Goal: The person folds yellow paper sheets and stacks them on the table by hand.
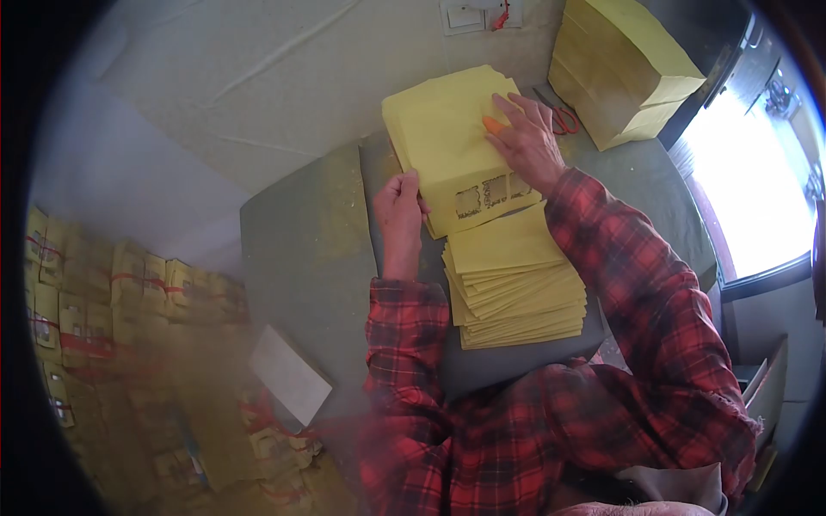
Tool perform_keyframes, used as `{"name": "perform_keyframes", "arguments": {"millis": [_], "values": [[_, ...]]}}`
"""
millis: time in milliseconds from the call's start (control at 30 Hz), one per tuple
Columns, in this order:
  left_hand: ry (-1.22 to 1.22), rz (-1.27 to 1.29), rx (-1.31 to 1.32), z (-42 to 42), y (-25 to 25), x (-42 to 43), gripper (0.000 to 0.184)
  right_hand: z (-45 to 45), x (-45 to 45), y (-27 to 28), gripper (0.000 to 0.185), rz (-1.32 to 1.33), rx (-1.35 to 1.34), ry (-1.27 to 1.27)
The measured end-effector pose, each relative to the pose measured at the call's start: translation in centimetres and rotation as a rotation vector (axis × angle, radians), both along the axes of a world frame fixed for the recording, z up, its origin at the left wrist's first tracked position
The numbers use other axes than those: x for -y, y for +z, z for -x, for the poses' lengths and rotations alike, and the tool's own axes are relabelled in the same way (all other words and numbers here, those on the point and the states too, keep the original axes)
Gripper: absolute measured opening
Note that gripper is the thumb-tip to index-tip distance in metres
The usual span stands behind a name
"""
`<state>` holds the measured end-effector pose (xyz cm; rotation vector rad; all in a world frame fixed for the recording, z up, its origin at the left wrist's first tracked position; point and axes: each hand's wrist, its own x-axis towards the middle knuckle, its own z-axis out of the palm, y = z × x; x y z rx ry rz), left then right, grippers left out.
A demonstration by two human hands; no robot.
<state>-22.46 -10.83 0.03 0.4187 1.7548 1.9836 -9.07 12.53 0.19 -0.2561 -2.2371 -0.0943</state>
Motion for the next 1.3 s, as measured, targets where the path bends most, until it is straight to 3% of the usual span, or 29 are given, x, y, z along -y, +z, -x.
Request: {"name": "perform_keyframes", "arguments": {"millis": [300,467,633,800,933,1033,1100,1167,1300], "values": [[0.060,0.010,-0.018,-0.4,1.1,-0.3,0.021,-8.7,4.4,0.8,0.018,-0.025,-0.037,0.029],[-0.014,0.076,0.011,-0.7,1.8,-0.3,0.019,-10.6,5.9,-0.2,0.020,0.044,0.067,0.054],[-0.045,0.157,-0.182,-0.4,1.0,-0.7,0.016,-12.1,8.7,0.5,0.020,-0.037,0.246,0.092],[0.140,-0.012,-0.109,-0.3,2.7,-1.4,0.014,-11.8,10.0,3.5,0.020,-0.111,0.194,0.019],[0.154,0.037,-0.154,0.0,3.0,-1.5,0.013,-12.0,10.2,1.3,0.021,0.301,1.048,0.143],[0.115,0.058,-0.167,0.3,2.5,-1.2,0.013,-8.9,7.0,1.7,0.025,0.475,1.041,0.213],[0.073,0.068,-0.176,0.3,2.2,-1.1,0.013,-5.5,5.7,4.4,0.021,0.444,0.505,0.191],[0.069,0.055,-0.173,0.2,2.2,-1.2,0.013,-1.8,3.1,3.5,0.027,0.097,0.107,0.081],[0.065,0.023,-0.152,0.2,1.8,-1.1,0.013,1.7,0.4,0.6,0.030,0.116,0.122,-0.091]]}}
